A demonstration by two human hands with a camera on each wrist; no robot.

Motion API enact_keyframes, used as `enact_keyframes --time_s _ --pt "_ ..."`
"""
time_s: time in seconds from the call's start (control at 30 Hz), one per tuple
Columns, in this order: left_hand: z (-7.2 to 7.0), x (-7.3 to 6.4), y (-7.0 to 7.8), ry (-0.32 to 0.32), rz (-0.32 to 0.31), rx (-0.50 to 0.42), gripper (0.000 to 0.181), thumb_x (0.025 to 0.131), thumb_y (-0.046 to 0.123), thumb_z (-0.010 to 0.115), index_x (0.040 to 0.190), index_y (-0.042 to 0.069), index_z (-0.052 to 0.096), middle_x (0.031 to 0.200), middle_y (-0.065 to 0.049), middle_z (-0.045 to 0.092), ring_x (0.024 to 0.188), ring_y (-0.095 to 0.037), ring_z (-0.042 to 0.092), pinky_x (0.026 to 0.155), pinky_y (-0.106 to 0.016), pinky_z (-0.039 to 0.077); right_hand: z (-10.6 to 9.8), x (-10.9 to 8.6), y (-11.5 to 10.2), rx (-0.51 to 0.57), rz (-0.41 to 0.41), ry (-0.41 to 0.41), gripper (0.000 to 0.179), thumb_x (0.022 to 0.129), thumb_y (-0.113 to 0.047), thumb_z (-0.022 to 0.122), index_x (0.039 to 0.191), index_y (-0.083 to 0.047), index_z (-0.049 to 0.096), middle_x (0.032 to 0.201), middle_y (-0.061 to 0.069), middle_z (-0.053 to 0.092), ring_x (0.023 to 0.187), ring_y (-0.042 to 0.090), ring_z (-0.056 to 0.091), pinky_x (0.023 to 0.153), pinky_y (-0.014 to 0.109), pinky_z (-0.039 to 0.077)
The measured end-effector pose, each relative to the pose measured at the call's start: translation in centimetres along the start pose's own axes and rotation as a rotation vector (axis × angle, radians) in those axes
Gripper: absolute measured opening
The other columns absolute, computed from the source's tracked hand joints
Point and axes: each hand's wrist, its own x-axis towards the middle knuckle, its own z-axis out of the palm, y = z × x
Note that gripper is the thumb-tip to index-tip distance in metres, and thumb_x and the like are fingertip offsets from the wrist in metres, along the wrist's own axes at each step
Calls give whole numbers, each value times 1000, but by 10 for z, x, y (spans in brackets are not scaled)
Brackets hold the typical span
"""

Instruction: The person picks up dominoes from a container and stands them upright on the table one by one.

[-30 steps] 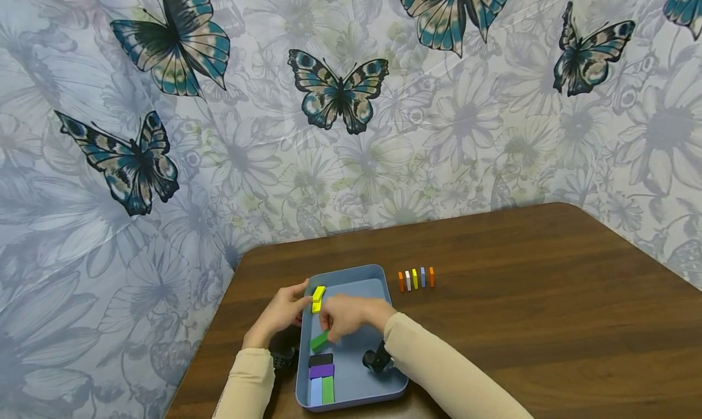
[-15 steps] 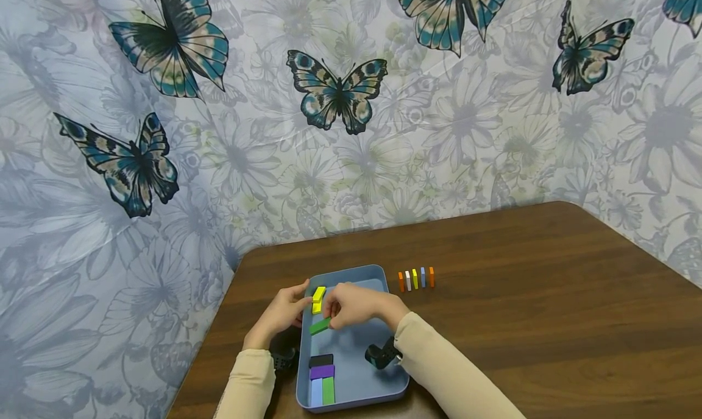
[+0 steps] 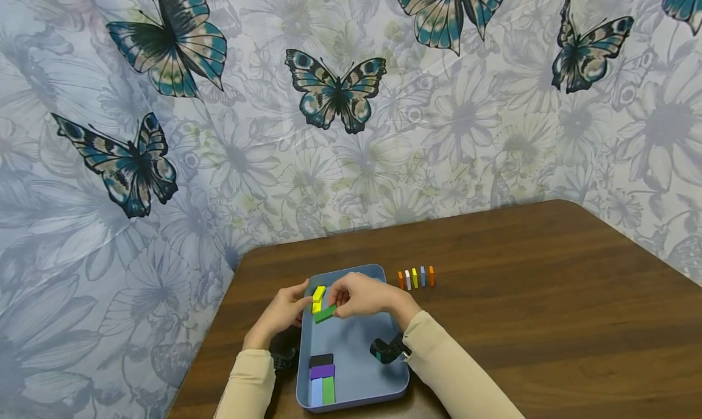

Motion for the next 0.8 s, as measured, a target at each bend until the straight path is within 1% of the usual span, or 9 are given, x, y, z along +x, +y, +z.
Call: enact_keyframes --time_s 0.1,0.2,0.27,0.33,0.43,0.6,0.67,0.77,0.8 --pt "1 1 0 6 -1 7 58 102 16 57 156 8 35 78 -13 64 63 -19 62 63 -36 60 -4 -2 2 16 -10 15 7 86 -3 70 90 -8 71 81 -2 66 70 7 57 66 20 50" --pt "1 0 1 18 -4 17 58 102 15 58 156 8 36 95 -15 71 64 -19 63 64 -37 60 -7 -6 4 23 -10 27 6 86 -2 70 91 -6 71 82 0 66 70 8 56 65 21 49" --pt "1 0 1 24 -8 19 58 102 15 58 156 9 36 106 -17 71 65 -20 63 64 -37 60 -10 -8 5 30 -9 36 7 87 -3 69 93 -6 71 83 0 66 71 8 57 66 21 50" --pt "1 -1 1 26 -8 22 59 102 15 58 156 9 36 112 -18 71 65 -20 64 64 -37 60 -13 -11 6 50 -3 46 7 88 -3 69 94 -6 71 84 0 67 72 9 58 67 22 51" --pt "1 -1 0 22 -7 24 59 102 15 58 156 9 36 109 -16 71 65 -20 63 65 -37 60 -18 -14 6 92 11 67 8 88 -3 69 95 -6 71 84 1 68 74 11 60 68 23 51" --pt "0 -2 1 13 -16 23 59 103 16 57 157 10 34 87 -13 66 64 -19 61 65 -36 59 -27 -19 7 132 26 96 8 88 -2 68 95 -6 70 83 2 67 74 13 59 68 24 50" --pt "0 -2 1 16 -19 22 59 102 16 57 157 10 35 87 -13 66 64 -20 60 65 -37 59 -30 -21 7 142 26 102 8 87 -1 68 95 -5 70 82 2 66 74 14 58 67 24 49" --pt "0 -2 2 26 -20 22 59 102 16 58 156 10 36 96 -12 71 65 -20 61 66 -37 60 -34 -24 8 157 31 110 9 87 0 67 95 -3 70 81 1 64 74 14 55 67 24 47" --pt "0 -1 3 25 -20 21 59 102 16 58 156 10 36 96 -11 71 65 -20 61 65 -37 60 -35 -25 8 159 32 113 10 86 1 67 95 -3 70 81 1 63 73 14 55 66 23 46"
